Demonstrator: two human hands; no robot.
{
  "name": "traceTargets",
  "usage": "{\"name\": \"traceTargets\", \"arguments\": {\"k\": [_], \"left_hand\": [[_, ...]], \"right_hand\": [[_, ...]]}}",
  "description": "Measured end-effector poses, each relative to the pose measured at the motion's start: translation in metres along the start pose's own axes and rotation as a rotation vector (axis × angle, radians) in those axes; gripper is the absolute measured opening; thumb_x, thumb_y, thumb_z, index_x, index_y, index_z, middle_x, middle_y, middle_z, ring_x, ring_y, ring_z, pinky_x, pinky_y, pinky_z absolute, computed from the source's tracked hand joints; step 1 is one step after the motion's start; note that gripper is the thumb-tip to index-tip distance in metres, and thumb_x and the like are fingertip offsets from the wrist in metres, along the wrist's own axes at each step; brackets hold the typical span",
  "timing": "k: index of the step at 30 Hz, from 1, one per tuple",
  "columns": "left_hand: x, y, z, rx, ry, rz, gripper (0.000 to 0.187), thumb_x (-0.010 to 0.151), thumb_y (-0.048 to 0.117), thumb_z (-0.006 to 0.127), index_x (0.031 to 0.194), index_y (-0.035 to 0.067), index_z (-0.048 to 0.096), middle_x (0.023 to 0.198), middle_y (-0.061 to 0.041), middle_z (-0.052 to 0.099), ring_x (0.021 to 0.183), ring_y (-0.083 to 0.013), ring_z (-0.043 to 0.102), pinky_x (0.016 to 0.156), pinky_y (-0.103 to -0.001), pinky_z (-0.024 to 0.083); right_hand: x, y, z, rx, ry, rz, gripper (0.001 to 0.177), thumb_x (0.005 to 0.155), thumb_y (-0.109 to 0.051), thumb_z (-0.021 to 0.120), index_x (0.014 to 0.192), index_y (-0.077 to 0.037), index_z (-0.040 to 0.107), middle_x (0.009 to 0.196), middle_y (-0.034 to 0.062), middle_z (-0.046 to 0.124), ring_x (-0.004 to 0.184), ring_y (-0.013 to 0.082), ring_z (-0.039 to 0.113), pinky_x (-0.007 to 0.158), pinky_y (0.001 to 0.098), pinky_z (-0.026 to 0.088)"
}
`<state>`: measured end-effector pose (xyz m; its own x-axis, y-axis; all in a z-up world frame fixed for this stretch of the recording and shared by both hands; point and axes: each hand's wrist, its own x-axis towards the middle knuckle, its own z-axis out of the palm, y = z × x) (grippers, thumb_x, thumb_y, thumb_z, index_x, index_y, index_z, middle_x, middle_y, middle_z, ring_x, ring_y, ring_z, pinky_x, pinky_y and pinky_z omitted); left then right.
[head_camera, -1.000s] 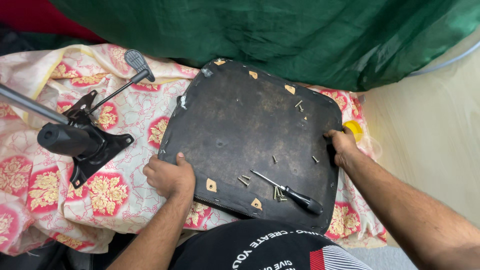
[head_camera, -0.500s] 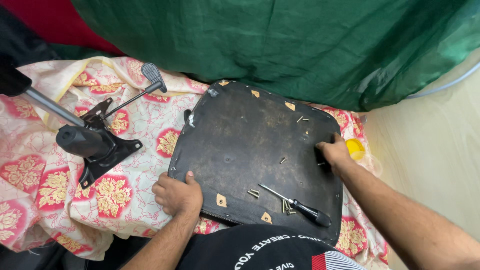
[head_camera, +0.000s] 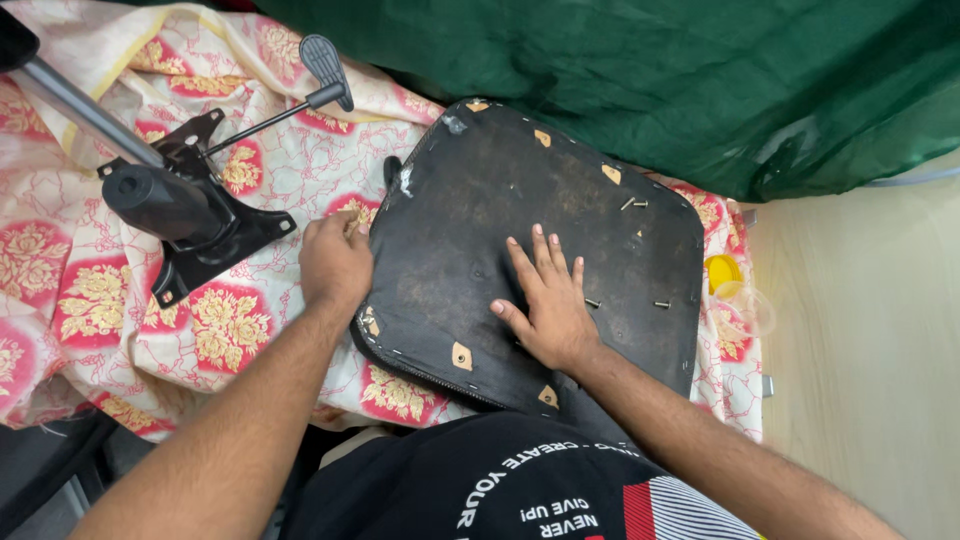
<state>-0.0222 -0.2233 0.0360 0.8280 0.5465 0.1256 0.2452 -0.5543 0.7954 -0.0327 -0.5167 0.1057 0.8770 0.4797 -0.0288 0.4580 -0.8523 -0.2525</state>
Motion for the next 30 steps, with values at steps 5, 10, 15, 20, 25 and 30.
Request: {"name": "traceTargets", "arguments": {"k": [5, 10, 15, 20, 25, 30], "left_hand": [[0.058, -0.021, 0.022, -0.005, -0.239, -0.091, 0.033, 0.097, 0.024, 0.064, 0.127, 0.011, 0.07, 0.124, -0.018, 0.071, 0.116, -0.0338, 0.067, 0.101, -0.043, 0.052], [0.112, -0.004, 0.054, 0.135, -0.459, -0.241, 0.041, 0.091, 0.033, 0.074, 0.123, 0.007, 0.069, 0.125, -0.021, 0.068, 0.118, -0.0363, 0.065, 0.099, -0.042, 0.052], [0.137, 0.021, 0.063, 0.19, -0.483, -0.305, 0.059, 0.085, 0.04, 0.087, 0.111, -0.01, 0.069, 0.118, -0.027, 0.071, 0.105, -0.0332, 0.071, 0.086, -0.041, 0.058], [0.151, 0.045, 0.064, 0.126, -0.519, -0.403, 0.055, 0.084, 0.03, 0.088, 0.117, -0.009, 0.068, 0.117, -0.022, 0.074, 0.093, -0.0271, 0.076, 0.071, -0.037, 0.064], [0.154, 0.06, 0.071, 0.126, -0.502, -0.397, 0.057, 0.083, 0.032, 0.088, 0.118, -0.009, 0.069, 0.118, -0.023, 0.075, 0.097, -0.0276, 0.076, 0.076, -0.037, 0.063], [0.154, 0.058, 0.074, 0.193, -0.53, -0.374, 0.059, 0.083, 0.034, 0.087, 0.119, -0.009, 0.07, 0.12, -0.023, 0.075, 0.1, -0.0281, 0.075, 0.081, -0.038, 0.061]], "right_hand": [[-0.002, -0.01, 0.015, -0.123, -0.204, 0.096, 0.092, 0.094, -0.068, 0.05, 0.163, -0.02, 0.013, 0.17, 0.0197, 0.002, 0.157, 0.0402, -0.002, 0.119, 0.0698, 0.002], [0.0, -0.009, 0.017, -0.129, -0.209, 0.128, 0.09, 0.094, -0.067, 0.049, 0.164, -0.02, 0.016, 0.171, 0.0166, 0.004, 0.158, 0.0366, 0.0, 0.12, 0.0685, 0.003], [-0.002, -0.01, 0.017, -0.094, -0.155, 0.141, 0.084, 0.095, -0.063, 0.053, 0.161, -0.019, 0.025, 0.17, 0.0152, 0.012, 0.157, 0.0353, 0.006, 0.122, 0.0672, 0.005], [-0.01, -0.008, 0.018, -0.058, -0.113, 0.123, 0.082, 0.094, -0.06, 0.056, 0.16, -0.018, 0.031, 0.169, 0.0155, 0.017, 0.158, 0.035, 0.01, 0.121, 0.0683, 0.006], [-0.014, -0.003, 0.02, -0.102, -0.075, 0.059, 0.078, 0.095, -0.059, 0.057, 0.157, -0.016, 0.037, 0.168, 0.0147, 0.023, 0.156, 0.034, 0.016, 0.121, 0.0687, 0.008], [-0.012, 0.003, 0.018, -0.141, -0.021, 0.07, 0.071, 0.096, -0.058, 0.057, 0.153, -0.016, 0.044, 0.163, 0.012, 0.032, 0.154, 0.0321, 0.025, 0.123, 0.0661, 0.013]]}}
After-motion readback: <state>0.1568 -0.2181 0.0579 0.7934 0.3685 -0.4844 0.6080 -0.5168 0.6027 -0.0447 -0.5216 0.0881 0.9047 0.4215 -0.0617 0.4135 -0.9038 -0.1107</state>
